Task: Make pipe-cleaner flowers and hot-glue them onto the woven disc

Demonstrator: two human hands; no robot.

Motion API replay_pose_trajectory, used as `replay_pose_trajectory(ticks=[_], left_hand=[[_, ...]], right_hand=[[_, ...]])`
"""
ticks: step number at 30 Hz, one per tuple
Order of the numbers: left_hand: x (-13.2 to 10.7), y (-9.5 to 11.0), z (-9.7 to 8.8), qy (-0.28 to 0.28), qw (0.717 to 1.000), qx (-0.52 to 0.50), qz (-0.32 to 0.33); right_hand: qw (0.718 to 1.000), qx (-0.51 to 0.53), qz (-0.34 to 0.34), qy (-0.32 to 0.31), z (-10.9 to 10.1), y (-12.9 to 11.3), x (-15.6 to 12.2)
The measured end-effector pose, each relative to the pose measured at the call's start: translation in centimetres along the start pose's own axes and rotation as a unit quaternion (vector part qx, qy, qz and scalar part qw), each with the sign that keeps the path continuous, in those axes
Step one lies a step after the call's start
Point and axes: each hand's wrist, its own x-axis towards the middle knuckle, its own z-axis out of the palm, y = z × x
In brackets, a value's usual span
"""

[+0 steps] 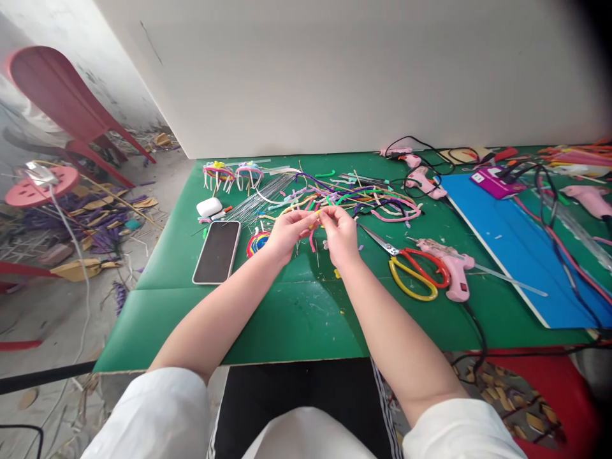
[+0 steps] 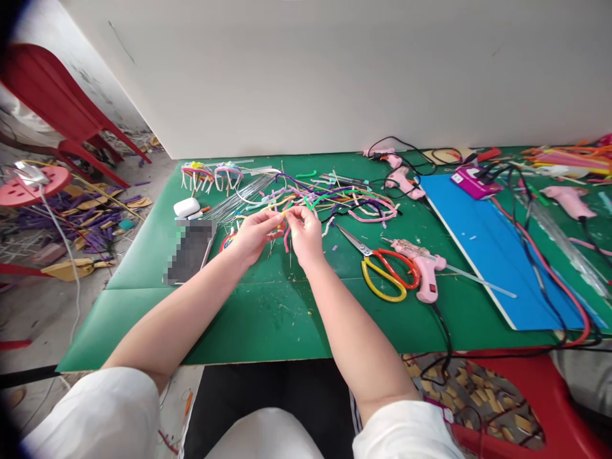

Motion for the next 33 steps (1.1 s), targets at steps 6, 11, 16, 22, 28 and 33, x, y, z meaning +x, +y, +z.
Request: replay_pose_trajectory(ticks=[6,11,16,22,28,33], left_hand=[[0.3,0.4,-0.5,-0.005,0.999,0.031,0.007],[0.5,2.5,-1.6,-0.039,0.961,0.262,0.075],[0.4,3.6,-2.2,-0.066,0.922,0.373,0.086],[0.6,3.0,-2.0,-0.036,0.907,0.406,0.108],[0.8,0.2,-1.0,-0.015,0.977,0.198,0.079],[0.9,-0.7,-0.8,-0.02,0.99,0.114,0.078]], right_hand=[[1.0,-0.016,-0.003,-0.012,-0.5,-0.4,0.4],[0.987,-0.13,-0.05,-0.078,-1.4,-1.0,0.6],[0.978,-0.178,-0.069,-0.089,-1.5,-1.0,0.5],[0.992,-0.101,0.001,-0.074,-1.3,-0.5,0.8],[0.99,0.083,0.103,-0.053,-0.3,0.4,0.6],[0.981,0.144,0.124,-0.038,0.1,0.6,0.5]])
